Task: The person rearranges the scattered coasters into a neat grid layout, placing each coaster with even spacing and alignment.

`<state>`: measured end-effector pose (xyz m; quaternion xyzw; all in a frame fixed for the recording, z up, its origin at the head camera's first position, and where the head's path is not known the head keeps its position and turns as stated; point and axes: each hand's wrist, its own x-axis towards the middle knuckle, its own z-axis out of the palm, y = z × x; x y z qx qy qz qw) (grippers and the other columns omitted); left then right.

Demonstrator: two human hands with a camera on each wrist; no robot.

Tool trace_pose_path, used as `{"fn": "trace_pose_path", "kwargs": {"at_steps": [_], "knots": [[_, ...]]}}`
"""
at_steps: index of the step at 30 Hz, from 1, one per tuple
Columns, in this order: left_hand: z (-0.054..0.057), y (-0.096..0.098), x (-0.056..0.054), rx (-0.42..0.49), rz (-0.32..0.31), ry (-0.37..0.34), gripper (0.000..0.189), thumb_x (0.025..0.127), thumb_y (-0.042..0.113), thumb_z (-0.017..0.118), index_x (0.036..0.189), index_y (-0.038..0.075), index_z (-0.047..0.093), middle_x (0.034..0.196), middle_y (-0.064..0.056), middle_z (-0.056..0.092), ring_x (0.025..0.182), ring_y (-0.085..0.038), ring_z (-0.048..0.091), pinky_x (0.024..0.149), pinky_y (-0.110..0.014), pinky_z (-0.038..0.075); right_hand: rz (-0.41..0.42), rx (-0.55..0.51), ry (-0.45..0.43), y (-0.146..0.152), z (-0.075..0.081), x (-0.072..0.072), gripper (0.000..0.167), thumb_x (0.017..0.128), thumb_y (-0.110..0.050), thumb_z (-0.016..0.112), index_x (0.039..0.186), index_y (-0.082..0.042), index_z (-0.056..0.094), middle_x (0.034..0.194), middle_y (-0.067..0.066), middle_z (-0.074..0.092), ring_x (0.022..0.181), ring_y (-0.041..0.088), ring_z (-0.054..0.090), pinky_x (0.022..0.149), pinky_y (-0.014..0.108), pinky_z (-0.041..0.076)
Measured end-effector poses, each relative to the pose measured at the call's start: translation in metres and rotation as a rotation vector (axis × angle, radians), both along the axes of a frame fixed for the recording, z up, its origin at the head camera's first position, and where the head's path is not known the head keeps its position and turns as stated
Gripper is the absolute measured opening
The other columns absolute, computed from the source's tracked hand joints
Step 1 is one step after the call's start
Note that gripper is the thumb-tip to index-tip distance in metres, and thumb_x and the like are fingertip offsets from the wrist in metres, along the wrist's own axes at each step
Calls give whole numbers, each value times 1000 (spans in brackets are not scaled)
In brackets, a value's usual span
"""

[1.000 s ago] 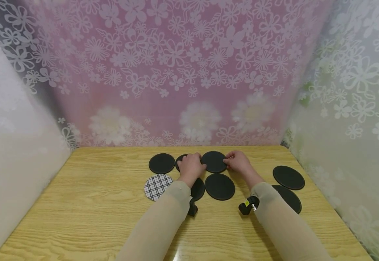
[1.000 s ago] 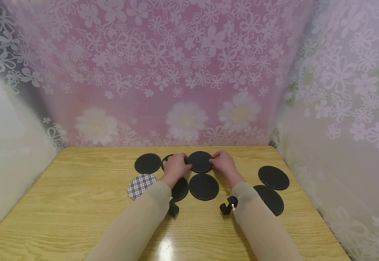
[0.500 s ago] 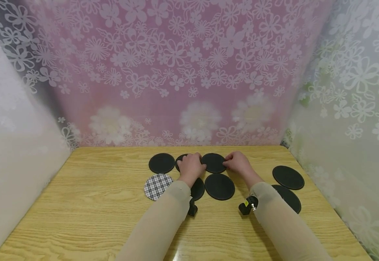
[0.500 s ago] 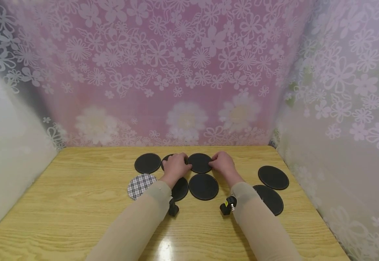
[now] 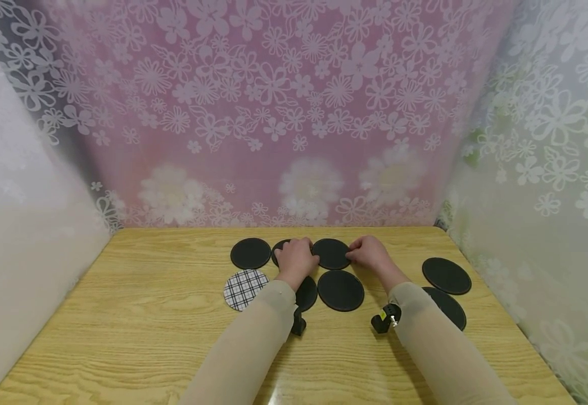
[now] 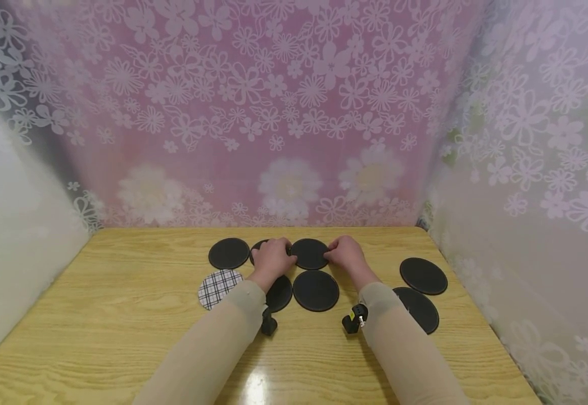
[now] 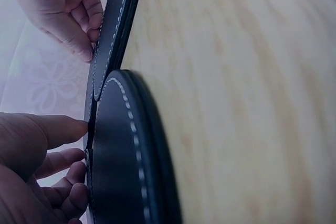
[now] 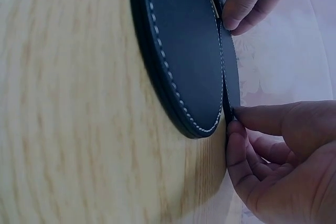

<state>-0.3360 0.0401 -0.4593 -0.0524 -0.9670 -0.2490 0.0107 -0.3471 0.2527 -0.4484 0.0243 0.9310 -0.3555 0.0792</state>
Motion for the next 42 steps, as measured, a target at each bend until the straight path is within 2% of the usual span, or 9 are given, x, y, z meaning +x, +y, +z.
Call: {"fn": "trace_pose_path", "kwargs": {"at_steps": [8, 12, 16, 23, 29, 36, 42], "knots": [[3, 1, 2, 17, -8, 2, 35, 106, 31, 79, 137, 17, 76, 132, -10, 72, 121, -36, 63, 106, -61, 43, -13, 2, -2, 2, 1, 1, 34, 106, -9, 73, 134, 10, 71, 130, 27, 70, 108, 35, 72, 89, 43, 61], [5, 4, 6, 38, -9, 20, 37, 106, 32, 78, 140, 16, 75, 133, -10, 72, 122, -36, 63, 107, -61, 43, -19, -2, 14, 5, 2, 7, 43, 107, -11, 72, 142, 12, 65, 140, 31, 65, 120, 42, 70, 97, 49, 60], [9, 10, 12, 67, -16, 50, 38, 106, 32, 78, 141, 16, 75, 133, -10, 72, 122, -36, 64, 107, -62, 43, -15, 10, 46, 11, 5, 17, 49, 108, -14, 71, 147, 13, 61, 142, 32, 64, 124, 44, 68, 102, 53, 57], [19, 17, 23, 78, -37, 70, 39, 107, 35, 77, 142, 17, 74, 134, -9, 72, 123, -36, 64, 107, -63, 44, -8, 6, 52, 20, 16, 37, 51, 109, -19, 71, 149, 11, 59, 129, 28, 69, 109, 38, 73, 96, 52, 58], [19, 21, 30, 93, -61, 77, 39, 107, 37, 76, 141, 18, 75, 133, -9, 72, 123, -36, 65, 106, -63, 44, 11, 21, 47, 34, 23, 59, 54, 110, -22, 70, 151, 10, 57, 122, 22, 71, 101, 31, 72, 89, 47, 60], [19, 31, 35, 91, -107, 76, 41, 109, 40, 73, 144, 19, 74, 136, -8, 73, 125, -36, 66, 105, -63, 45, 10, 34, 60, 55, 25, 83, 56, 111, -24, 69, 151, 11, 55, 114, 16, 72, 98, 32, 72, 89, 51, 57], [24, 39, 42, 51, -115, 71, 41, 110, 46, 70, 144, 23, 73, 137, -6, 73, 126, -34, 66, 108, -63, 45, 3, 48, 73, 71, 25, 103, 56, 111, -26, 70, 150, 11, 57, 115, 15, 72, 94, 28, 71, 88, 52, 57]]}}
